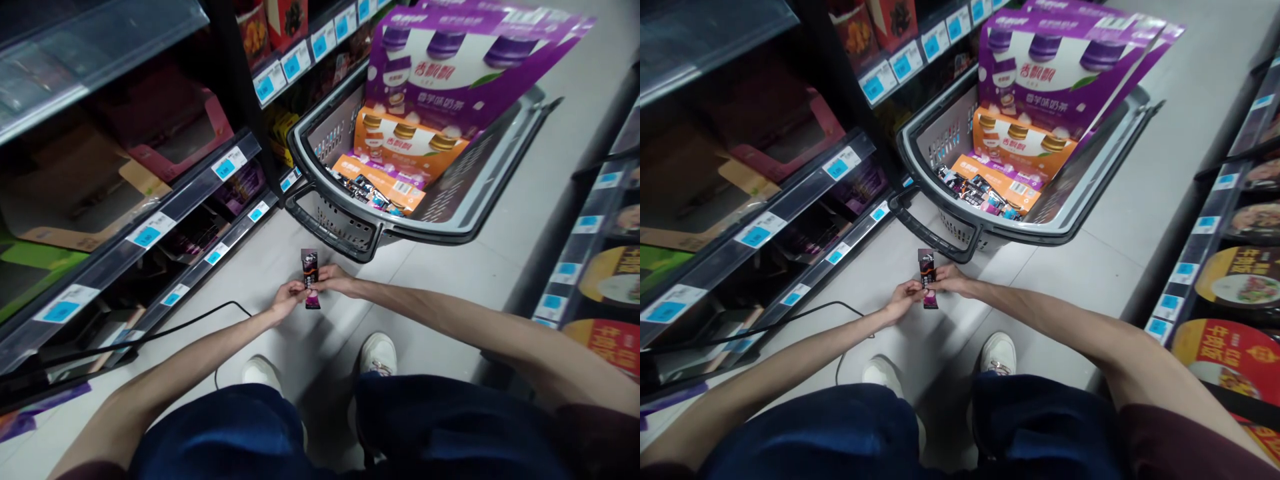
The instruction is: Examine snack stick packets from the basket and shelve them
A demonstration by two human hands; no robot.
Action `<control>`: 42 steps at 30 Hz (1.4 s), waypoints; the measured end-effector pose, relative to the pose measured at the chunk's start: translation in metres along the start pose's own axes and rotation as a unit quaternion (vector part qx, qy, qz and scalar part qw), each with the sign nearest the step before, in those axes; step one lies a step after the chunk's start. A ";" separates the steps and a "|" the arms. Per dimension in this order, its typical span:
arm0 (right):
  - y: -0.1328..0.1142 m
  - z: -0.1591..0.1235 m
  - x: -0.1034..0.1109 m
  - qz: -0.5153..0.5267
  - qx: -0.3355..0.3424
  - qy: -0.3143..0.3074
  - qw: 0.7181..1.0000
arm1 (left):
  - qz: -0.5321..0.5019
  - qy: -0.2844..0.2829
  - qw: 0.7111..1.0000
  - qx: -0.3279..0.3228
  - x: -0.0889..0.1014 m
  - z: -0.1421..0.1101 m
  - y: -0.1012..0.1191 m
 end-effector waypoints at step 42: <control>0.000 -0.005 -0.003 -0.131 -0.023 -0.014 0.991 | 0.026 0.046 0.999 0.000 0.009 -0.003 0.012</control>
Point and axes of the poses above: each hand's wrist, its own z-axis towards the middle knuckle, its own x-axis out of the back of the hand, y = z × x, the point moved 6 cm from there along z, towards the middle knuckle, and after that the axes turned 6 degrees about -y, right-handed, at the moved point
